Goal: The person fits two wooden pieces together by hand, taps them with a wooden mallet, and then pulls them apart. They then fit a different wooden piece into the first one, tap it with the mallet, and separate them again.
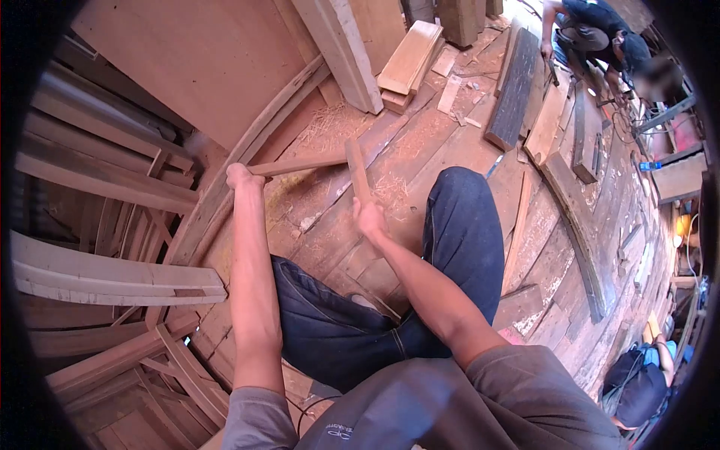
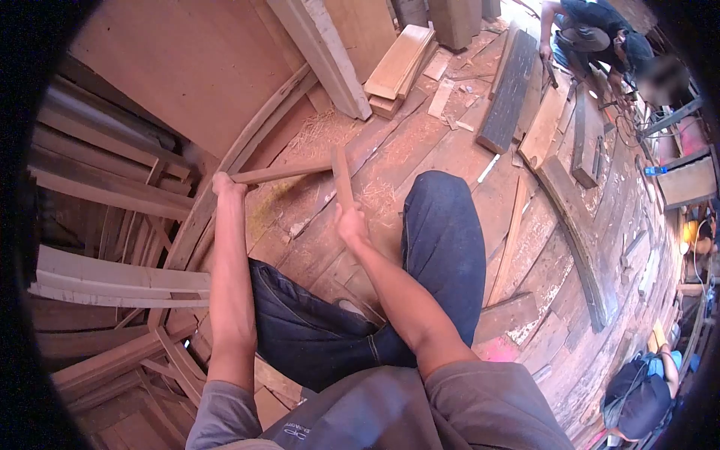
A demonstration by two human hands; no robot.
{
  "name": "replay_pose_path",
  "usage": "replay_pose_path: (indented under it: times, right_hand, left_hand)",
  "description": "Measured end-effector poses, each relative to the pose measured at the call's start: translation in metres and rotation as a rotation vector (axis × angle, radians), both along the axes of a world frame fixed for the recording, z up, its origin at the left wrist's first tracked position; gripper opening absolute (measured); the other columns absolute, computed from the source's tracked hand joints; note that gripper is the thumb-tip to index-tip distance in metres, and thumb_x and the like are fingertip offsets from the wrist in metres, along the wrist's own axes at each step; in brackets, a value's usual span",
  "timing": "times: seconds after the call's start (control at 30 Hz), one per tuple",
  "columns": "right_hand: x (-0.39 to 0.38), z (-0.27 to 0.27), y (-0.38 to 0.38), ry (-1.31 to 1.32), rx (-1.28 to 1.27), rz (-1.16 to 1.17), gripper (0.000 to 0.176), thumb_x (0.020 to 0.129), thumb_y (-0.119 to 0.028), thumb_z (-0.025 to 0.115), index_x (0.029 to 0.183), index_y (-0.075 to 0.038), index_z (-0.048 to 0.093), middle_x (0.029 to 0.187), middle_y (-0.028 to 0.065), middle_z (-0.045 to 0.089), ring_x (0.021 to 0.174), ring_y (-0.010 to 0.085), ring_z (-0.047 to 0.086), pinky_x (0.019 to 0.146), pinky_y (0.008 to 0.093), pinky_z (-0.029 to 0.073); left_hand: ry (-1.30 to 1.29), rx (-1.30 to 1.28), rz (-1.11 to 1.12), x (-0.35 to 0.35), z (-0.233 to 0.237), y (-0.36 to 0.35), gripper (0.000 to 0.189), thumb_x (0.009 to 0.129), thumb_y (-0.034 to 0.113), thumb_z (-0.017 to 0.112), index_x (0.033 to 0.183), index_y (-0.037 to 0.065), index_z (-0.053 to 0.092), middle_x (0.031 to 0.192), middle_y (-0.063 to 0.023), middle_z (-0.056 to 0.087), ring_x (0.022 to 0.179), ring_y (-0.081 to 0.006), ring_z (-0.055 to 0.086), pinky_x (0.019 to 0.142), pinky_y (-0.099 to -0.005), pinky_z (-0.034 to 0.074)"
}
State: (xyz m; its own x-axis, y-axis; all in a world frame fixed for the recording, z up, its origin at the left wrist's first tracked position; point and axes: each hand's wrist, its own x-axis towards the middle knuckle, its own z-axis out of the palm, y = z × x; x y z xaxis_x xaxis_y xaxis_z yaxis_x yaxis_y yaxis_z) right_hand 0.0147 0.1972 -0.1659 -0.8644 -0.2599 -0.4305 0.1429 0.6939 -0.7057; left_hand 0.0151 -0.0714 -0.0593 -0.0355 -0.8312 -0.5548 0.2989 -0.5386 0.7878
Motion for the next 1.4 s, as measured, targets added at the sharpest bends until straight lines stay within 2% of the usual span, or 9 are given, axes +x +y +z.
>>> replay_pose_path:
  times: [0.07,0.23,0.4,0.6,0.77,0.87,1.07,1.33,1.4]
  right_hand:
    - [0.003,-0.011,-0.005,0.037,0.012,-0.097,0.058,0.095,-0.049,0.045,0.102,0.008,0.057,0.083,0.0339,0.063,0.089,0.0472,0.064,0.075,0.0523,0.053]
    - [0.016,0.055,0.002,0.093,-0.211,0.259,0.055,0.095,-0.047,0.046,0.107,0.005,0.055,0.086,0.033,0.063,0.088,0.0483,0.063,0.075,0.0532,0.052]
    - [-0.01,-0.039,0.014,-0.158,-0.031,0.094,0.053,0.095,-0.046,0.046,0.088,0.005,0.062,0.083,0.0286,0.066,0.088,0.0448,0.064,0.075,0.0507,0.052]
    - [0.094,0.005,-0.024,-0.02,-0.116,0.761,0.052,0.092,-0.045,0.05,0.098,0.004,0.067,0.097,0.0305,0.065,0.095,0.0433,0.064,0.084,0.049,0.051]
    - [0.07,0.02,-0.02,-0.176,0.009,0.636,0.048,0.091,-0.039,0.056,0.103,0.007,0.064,0.102,0.0301,0.064,0.097,0.0467,0.062,0.084,0.0519,0.051]
    - [0.058,0.038,-0.016,-0.112,-0.024,0.519,0.045,0.087,-0.034,0.06,0.102,0.007,0.064,0.102,0.0302,0.064,0.098,0.0448,0.063,0.082,0.0513,0.052]
    - [0.034,0.024,-0.015,-0.123,0.074,0.597,0.041,0.08,-0.027,0.064,0.102,0.008,0.063,0.104,0.0283,0.064,0.103,0.0394,0.063,0.085,0.0455,0.053]
    - [0.009,0.071,0.003,-0.108,0.184,0.685,0.037,0.071,-0.017,0.068,0.104,0.001,0.067,0.108,0.0225,0.066,0.104,0.0364,0.063,0.086,0.0434,0.053]
    - [0.001,0.077,0.006,-0.141,0.227,0.742,0.048,0.073,-0.011,0.065,0.119,-0.015,0.05,0.118,0.021,0.061,0.108,0.0358,0.061,0.087,0.0453,0.051]
  left_hand:
    - [0.019,-0.023,-0.002,-0.004,0.011,0.012,0.054,0.092,0.017,0.036,0.14,-0.006,0.029,0.146,-0.0199,0.031,0.124,-0.0501,0.044,0.088,-0.0825,0.028]
    - [-0.008,0.001,-0.035,-0.006,0.002,0.001,0.053,0.091,0.018,0.038,0.139,-0.005,0.033,0.147,-0.0198,0.031,0.126,-0.0491,0.042,0.091,-0.0801,0.029]
    - [-0.055,-0.018,-0.033,-0.013,0.023,0.025,0.05,0.092,0.018,0.035,0.138,-0.004,0.035,0.145,-0.0201,0.033,0.124,-0.045,0.046,0.091,-0.0783,0.032]
    - [-0.118,-0.076,-0.09,-0.026,0.014,0.029,0.044,0.094,0.022,0.033,0.127,-0.006,0.039,0.129,-0.0202,0.044,0.115,-0.0427,0.052,0.091,-0.0707,0.039]
    - [-0.108,-0.23,-0.265,-0.015,-0.013,0.004,0.045,0.078,0.019,0.051,0.115,-0.006,0.044,0.11,-0.0186,0.047,0.098,-0.0332,0.055,0.082,-0.0614,0.047]
    - [-0.128,-0.035,-0.337,-0.017,0.016,0.017,0.046,0.073,0.021,0.06,0.11,-0.005,0.048,0.106,-0.018,0.048,0.093,-0.0315,0.056,0.079,-0.057,0.049]
    - [-0.364,-0.095,-0.748,-0.006,0.013,0.006,0.044,0.073,0.023,0.065,0.106,-0.003,0.054,0.096,-0.0159,0.054,0.085,-0.0339,0.059,0.073,-0.0543,0.051]
    - [-1.201,-0.612,-0.872,-0.007,0.029,0.012,0.048,0.076,0.033,0.066,0.108,-0.004,0.064,0.117,-0.0252,0.062,0.106,-0.0328,0.063,0.088,-0.0396,0.051]
    - [-1.296,-0.681,-0.876,-0.001,0.039,0.019,0.049,0.075,0.033,0.069,0.107,-0.004,0.064,0.117,-0.0254,0.063,0.108,-0.0323,0.063,0.089,-0.0387,0.051]
